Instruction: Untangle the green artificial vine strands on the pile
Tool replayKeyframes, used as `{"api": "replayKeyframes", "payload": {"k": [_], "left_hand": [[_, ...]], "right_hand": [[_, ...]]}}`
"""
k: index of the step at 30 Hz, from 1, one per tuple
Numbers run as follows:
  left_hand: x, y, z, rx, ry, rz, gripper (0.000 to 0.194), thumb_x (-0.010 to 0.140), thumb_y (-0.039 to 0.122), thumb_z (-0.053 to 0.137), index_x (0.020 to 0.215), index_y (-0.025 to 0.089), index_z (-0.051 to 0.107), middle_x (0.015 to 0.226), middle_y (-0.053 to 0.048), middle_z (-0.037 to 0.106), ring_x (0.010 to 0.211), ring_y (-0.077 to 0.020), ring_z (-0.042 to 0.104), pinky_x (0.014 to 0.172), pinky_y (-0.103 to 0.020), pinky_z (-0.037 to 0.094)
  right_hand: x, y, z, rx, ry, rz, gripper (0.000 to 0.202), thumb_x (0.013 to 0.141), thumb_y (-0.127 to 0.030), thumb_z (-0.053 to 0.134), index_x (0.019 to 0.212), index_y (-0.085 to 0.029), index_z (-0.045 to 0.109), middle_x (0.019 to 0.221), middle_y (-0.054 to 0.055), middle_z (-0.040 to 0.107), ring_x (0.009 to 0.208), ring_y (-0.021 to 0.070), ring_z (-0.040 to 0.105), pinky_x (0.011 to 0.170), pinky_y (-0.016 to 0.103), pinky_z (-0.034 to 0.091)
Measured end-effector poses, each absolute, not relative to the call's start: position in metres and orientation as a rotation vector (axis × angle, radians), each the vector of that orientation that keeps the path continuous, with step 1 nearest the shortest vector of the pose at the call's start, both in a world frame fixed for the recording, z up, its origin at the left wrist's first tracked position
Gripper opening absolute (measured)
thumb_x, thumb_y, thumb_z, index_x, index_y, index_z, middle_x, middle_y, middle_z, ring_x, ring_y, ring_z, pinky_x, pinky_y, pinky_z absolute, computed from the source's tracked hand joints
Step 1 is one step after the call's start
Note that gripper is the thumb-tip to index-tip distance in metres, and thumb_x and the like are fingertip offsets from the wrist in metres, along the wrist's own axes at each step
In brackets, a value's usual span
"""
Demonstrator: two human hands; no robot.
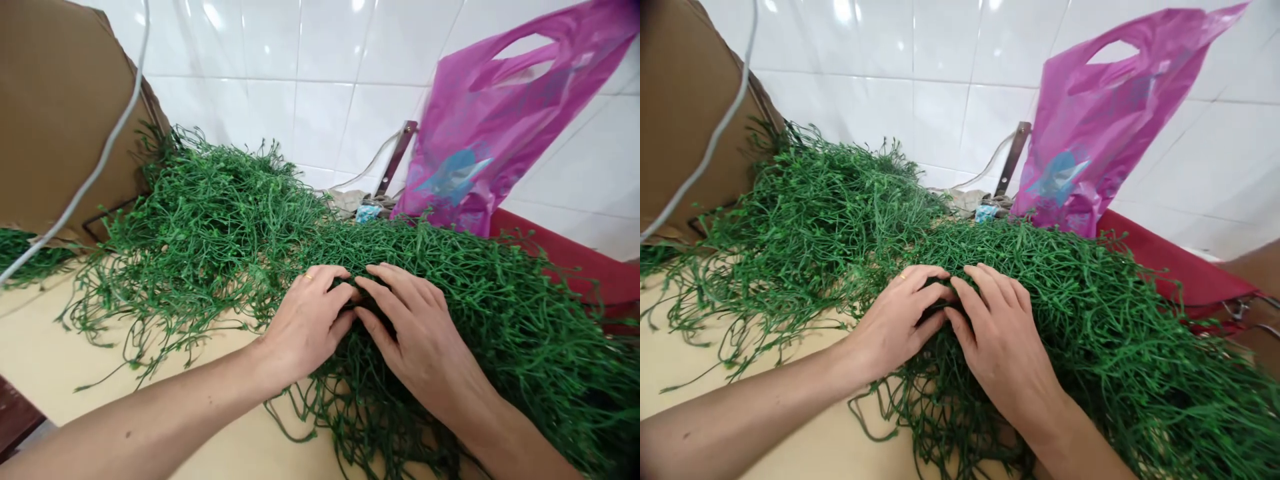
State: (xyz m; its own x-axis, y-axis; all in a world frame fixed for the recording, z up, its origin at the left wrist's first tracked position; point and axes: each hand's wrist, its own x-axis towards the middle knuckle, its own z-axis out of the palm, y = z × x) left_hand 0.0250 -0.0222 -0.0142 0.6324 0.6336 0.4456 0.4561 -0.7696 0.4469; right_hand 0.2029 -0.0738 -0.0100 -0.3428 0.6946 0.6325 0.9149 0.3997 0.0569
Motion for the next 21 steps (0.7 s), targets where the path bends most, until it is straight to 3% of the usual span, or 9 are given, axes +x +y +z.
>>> {"api": "replayKeyframes", "payload": {"k": [4, 8, 15, 21], "left_hand": [[0.021, -0.017, -0.009, 2.599, 0.889, 1.019, 0.013, 0.097, 0.025, 0.055, 0.096, 0.021, 0.068, 0.124, -0.010, 0.063, 0.119, -0.0277, 0.053, 0.101, -0.047, 0.044], [0.017, -0.013, 0.008, 2.297, 0.872, 1.361, 0.013, 0.098, 0.024, 0.054, 0.094, 0.022, 0.065, 0.115, -0.007, 0.068, 0.114, -0.0223, 0.058, 0.103, -0.041, 0.042], [0.005, -0.006, 0.044, 1.268, 0.516, 1.540, 0.015, 0.100, 0.033, 0.052, 0.091, 0.023, 0.058, 0.102, -0.001, 0.075, 0.095, -0.0147, 0.071, 0.098, -0.034, 0.053], [0.010, -0.001, 0.042, 0.983, 0.664, 1.190, 0.010, 0.094, 0.027, 0.060, 0.088, 0.019, 0.063, 0.116, -0.005, 0.075, 0.103, -0.0170, 0.072, 0.096, -0.034, 0.057]], "right_hand": [[0.187, -0.097, -0.001, -1.123, -2.104, -0.616, 0.023, 0.096, -0.015, 0.056, 0.119, -0.018, 0.060, 0.113, 0.012, 0.069, 0.118, 0.0260, 0.055, 0.102, 0.046, 0.041], [0.166, -0.113, -0.008, -0.729, -2.372, -0.577, 0.014, 0.099, -0.021, 0.053, 0.096, -0.026, 0.066, 0.091, -0.001, 0.071, 0.102, 0.0180, 0.056, 0.099, 0.035, 0.038], [0.162, -0.095, -0.028, -1.268, -2.354, -0.266, 0.022, 0.100, -0.032, 0.053, 0.113, -0.019, 0.066, 0.121, 0.009, 0.067, 0.124, 0.0264, 0.051, 0.105, 0.043, 0.037], [0.162, -0.095, -0.030, -1.282, -2.382, -0.251, 0.021, 0.098, -0.032, 0.056, 0.112, -0.018, 0.066, 0.119, 0.011, 0.066, 0.124, 0.0273, 0.051, 0.104, 0.046, 0.040]]}}
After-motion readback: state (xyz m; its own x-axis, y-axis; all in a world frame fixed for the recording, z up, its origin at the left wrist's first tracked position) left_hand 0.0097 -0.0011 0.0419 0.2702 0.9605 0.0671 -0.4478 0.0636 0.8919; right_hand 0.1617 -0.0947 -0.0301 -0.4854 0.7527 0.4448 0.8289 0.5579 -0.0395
